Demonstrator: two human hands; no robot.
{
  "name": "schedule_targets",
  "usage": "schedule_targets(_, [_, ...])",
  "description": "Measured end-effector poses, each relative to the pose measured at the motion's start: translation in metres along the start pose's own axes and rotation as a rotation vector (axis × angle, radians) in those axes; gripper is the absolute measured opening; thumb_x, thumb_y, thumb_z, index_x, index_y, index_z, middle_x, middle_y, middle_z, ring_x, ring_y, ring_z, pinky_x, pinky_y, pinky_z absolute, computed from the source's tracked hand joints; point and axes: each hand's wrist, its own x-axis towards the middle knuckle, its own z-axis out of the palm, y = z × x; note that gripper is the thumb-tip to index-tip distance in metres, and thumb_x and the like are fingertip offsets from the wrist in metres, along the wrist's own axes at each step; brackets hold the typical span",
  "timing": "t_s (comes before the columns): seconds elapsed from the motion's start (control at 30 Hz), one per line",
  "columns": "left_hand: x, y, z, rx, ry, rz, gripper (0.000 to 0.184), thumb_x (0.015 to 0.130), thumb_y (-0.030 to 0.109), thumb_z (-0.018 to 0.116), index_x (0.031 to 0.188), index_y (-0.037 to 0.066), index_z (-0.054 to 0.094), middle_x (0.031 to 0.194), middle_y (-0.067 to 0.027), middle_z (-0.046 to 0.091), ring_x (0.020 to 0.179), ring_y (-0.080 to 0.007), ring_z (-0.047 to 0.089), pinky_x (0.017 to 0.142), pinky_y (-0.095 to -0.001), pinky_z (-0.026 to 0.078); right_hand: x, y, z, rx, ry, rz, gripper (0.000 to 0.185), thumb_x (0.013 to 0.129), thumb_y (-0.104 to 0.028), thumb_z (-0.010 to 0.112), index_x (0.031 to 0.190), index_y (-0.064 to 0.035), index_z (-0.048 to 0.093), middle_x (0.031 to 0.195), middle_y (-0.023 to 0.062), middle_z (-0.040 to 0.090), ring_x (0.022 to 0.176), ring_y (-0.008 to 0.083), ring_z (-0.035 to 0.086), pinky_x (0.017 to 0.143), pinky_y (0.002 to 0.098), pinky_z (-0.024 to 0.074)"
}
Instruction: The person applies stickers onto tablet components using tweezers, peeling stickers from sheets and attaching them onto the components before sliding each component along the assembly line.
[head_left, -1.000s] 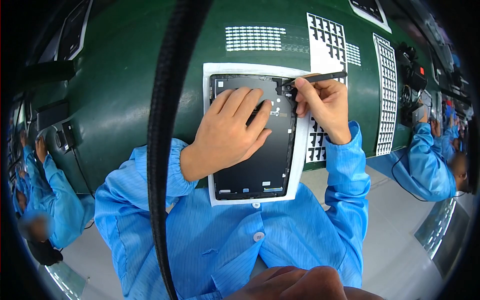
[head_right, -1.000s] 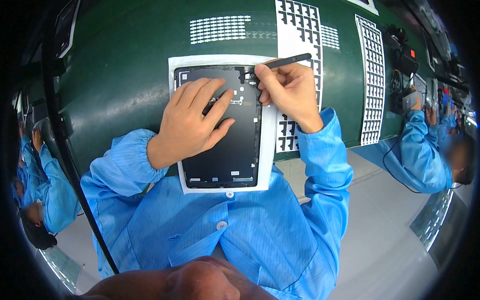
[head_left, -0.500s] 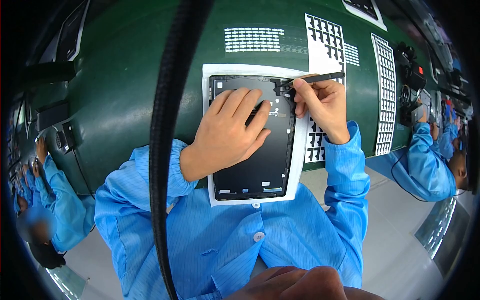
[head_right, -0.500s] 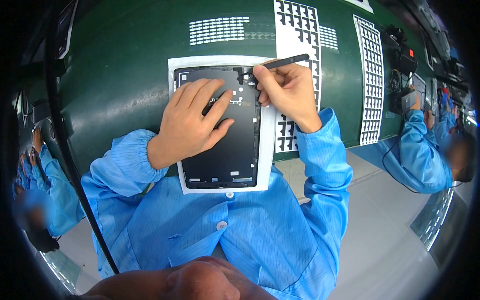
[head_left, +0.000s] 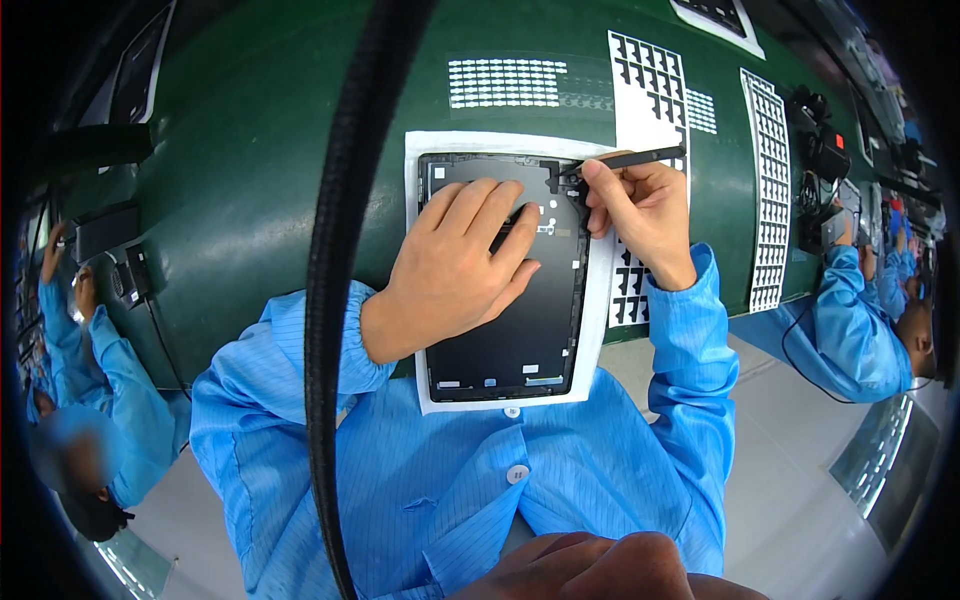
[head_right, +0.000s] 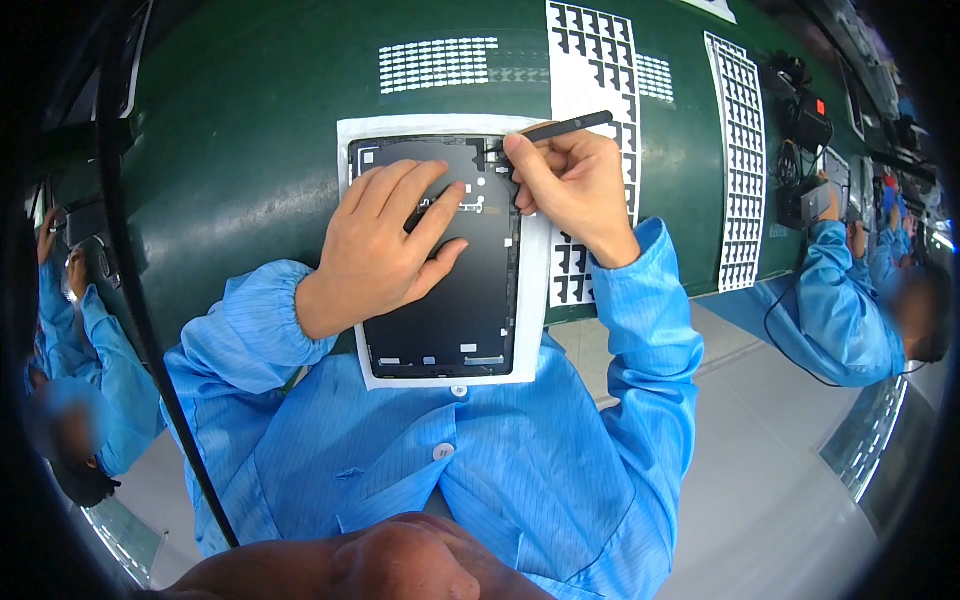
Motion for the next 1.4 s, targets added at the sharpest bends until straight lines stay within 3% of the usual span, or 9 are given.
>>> schedule_targets(0.83, [0.016,-0.006,-0.006,0.051,-0.049,0.011,0.061,0.074,0.033,0.074,0.128,0.008,0.063,0.120,-0.0134,0.055,0.107,-0.0303,0.050,0.088,-0.0416,0.043,-0.002,-0.002,0.005,-0.030,0.057,-0.006,0.026,0.093,-0.015,0.071,0.088,0.0103,0.069,0.062,0.0075,0.065,0.048,0.0094,0.060,0.041,0.0219,0.0463])
schedule_targets(1.13, [0.020,-0.004,0.000,0.064,0.018,-0.013,0.062,0.074,0.037,0.074,0.129,0.010,0.063,0.115,-0.0131,0.054,0.102,-0.0294,0.049,0.086,-0.0420,0.042,0.009,-0.006,-0.017,0.212,0.245,-0.135,0.026,0.095,-0.018,0.069,0.089,0.0074,0.068,0.068,0.0091,0.065,0.048,0.0148,0.062,0.043,0.0252,0.0497])
schedule_targets(1.4, [0.020,0.002,0.008,0.101,0.052,-0.064,0.070,0.075,0.041,0.074,0.130,0.001,0.059,0.117,-0.0146,0.054,0.105,-0.0305,0.051,0.086,-0.0414,0.044,0.010,0.000,-0.019,0.232,0.242,-0.128,0.029,0.094,-0.021,0.070,0.090,0.0067,0.069,0.068,0.0081,0.065,0.048,0.0149,0.062,0.043,0.0253,0.0502])
